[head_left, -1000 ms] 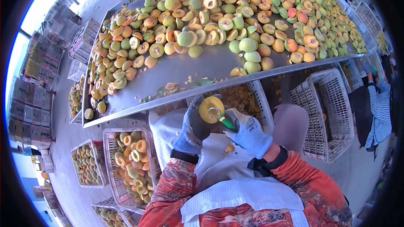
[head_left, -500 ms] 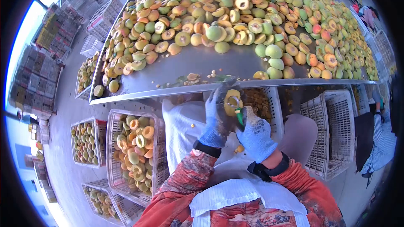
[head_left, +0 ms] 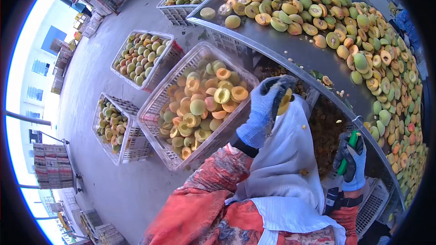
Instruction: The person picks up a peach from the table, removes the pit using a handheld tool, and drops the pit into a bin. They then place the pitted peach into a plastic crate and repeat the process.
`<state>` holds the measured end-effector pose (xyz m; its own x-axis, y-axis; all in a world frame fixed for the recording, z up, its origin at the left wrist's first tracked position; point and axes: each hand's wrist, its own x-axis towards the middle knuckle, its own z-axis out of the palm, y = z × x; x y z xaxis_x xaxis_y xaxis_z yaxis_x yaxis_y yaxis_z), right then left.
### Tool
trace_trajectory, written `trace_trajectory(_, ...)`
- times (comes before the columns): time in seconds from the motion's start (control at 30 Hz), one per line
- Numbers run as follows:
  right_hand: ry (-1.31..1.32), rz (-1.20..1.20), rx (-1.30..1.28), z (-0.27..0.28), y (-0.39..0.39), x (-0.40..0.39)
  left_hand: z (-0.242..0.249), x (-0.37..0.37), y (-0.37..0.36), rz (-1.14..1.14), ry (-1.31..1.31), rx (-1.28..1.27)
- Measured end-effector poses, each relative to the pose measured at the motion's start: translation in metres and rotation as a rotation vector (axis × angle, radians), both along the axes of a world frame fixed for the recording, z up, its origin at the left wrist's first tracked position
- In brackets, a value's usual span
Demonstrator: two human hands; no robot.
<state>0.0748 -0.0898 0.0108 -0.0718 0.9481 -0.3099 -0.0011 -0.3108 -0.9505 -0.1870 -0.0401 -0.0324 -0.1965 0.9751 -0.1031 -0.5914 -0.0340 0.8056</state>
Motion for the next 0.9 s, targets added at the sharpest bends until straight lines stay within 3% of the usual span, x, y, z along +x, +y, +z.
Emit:
trace_trajectory(0.07, -0.066, -0.052, -0.015, -0.013, 0.003, 0.009, -0.035, -0.087, -0.027, 0.249, 0.319, -0.015)
trace_trajectory(0.1, -0.071, -0.040, -0.020, -0.017, 0.004, 0.009, -0.050, -0.125, -0.046, 0.282, 0.610, -0.165)
trace_trajectory(0.13, -0.082, -0.047, -0.068, -0.019, 0.004, 0.009, -0.091, -0.174, -0.070, 0.234, 0.988, -0.319)
trace_trajectory(0.17, -0.100, -0.062, -0.112, -0.020, 0.003, 0.009, -0.066, -0.181, -0.089, 0.230, 1.692, -0.540)
trace_trajectory(0.2, -0.102, -0.082, -0.128, -0.025, 0.003, 0.006, -0.081, -0.193, -0.100, 0.273, 1.659, -0.596)
trace_trajectory(0.3, -0.154, -0.096, -0.218, -0.026, 0.009, -0.009, -0.093, -0.153, -0.065, 0.279, 1.812, -0.309)
trace_trajectory(0.37, -0.186, -0.077, -0.180, -0.020, 0.012, -0.023, -0.088, -0.114, -0.020, 0.113, 1.821, -0.056)
trace_trajectory(0.43, -0.209, -0.056, -0.148, -0.015, 0.015, -0.033, -0.134, -0.094, 0.021, 0.046, 1.907, 0.070)
trace_trajectory(0.53, -0.287, -0.098, -0.155, -0.006, 0.014, -0.035, -0.143, -0.127, 0.036, -0.362, 1.857, -0.273)
trace_trajectory(0.63, -0.220, -0.114, -0.188, -0.012, 0.013, -0.028, -0.143, -0.170, 0.008, -0.265, 2.072, -0.132)
trace_trajectory(0.67, -0.282, -0.121, -0.192, -0.020, 0.015, -0.024, -0.137, -0.187, -0.002, -0.331, 2.040, -0.300)
trace_trajectory(0.77, -0.282, -0.057, -0.137, -0.023, 0.023, -0.045, -0.136, -0.229, -0.045, -0.366, 1.982, -0.378)
trace_trajectory(0.83, -0.297, -0.065, -0.166, -0.025, 0.028, -0.062, -0.154, -0.259, -0.083, -0.331, 2.222, -0.352)
trace_trajectory(0.87, -0.274, -0.028, -0.204, -0.026, 0.029, -0.070, -0.148, -0.260, -0.087, -0.427, 2.163, -0.452)
trace_trajectory(0.9, -0.251, 0.008, -0.242, -0.027, 0.030, -0.075, -0.149, -0.283, -0.118, -0.271, 2.119, -0.478)
